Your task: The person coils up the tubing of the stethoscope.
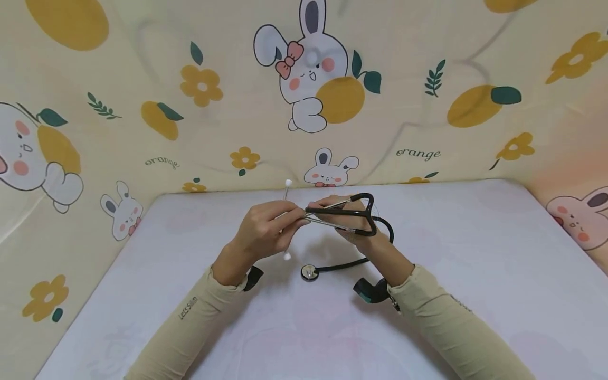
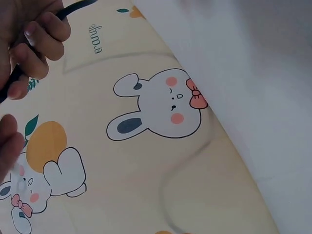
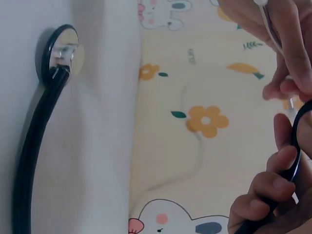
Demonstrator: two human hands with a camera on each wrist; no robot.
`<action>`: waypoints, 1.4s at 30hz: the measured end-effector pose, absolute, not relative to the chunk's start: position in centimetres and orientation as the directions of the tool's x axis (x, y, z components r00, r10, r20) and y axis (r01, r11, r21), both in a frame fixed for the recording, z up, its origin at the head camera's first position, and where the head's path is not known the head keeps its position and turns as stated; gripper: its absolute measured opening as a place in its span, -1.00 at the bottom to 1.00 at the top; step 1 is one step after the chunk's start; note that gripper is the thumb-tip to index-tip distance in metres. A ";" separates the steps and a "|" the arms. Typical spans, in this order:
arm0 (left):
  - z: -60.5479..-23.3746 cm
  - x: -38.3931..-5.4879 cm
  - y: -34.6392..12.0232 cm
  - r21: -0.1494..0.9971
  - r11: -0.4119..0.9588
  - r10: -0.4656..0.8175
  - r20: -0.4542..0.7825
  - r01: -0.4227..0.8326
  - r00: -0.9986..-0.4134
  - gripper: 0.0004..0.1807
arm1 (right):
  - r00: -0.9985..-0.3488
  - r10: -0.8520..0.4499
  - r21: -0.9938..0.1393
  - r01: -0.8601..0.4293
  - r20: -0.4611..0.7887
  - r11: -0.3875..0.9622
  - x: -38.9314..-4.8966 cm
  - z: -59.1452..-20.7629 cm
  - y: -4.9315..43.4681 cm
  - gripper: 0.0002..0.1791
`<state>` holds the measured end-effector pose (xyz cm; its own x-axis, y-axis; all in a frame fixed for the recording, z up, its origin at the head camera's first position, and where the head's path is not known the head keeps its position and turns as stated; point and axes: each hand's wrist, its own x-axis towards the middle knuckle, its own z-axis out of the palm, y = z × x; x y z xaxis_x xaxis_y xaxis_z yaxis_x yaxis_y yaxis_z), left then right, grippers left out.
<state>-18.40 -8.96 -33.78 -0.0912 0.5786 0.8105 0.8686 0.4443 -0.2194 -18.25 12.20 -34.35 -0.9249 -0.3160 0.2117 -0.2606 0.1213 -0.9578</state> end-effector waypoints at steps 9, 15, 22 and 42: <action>-33.5 -18.3 -9.4 -0.074 0.662 0.468 0.818 0.746 -0.335 -0.91 | -0.941 -0.276 -0.769 -0.324 0.198 0.551 -17.4 -35.0 10.6 -0.65; -33.9 -18.7 -9.3 -0.103 0.748 0.460 0.792 0.655 -0.401 -0.90 | -0.842 -0.356 -0.536 -0.535 0.406 0.653 -16.4 -35.4 9.9 -0.74; -34.4 -18.9 -9.0 -0.125 0.823 0.418 0.795 0.554 -0.441 -0.92 | -0.763 -0.412 -0.297 -0.596 0.498 0.746 -15.9 -34.7 10.0 -0.79; -34.3 -18.6 -8.6 -0.380 0.564 0.769 0.565 0.733 -0.299 -0.93 | -0.702 -0.319 -0.342 -0.628 0.637 0.699 -17.7 -32.7 13.4 -0.86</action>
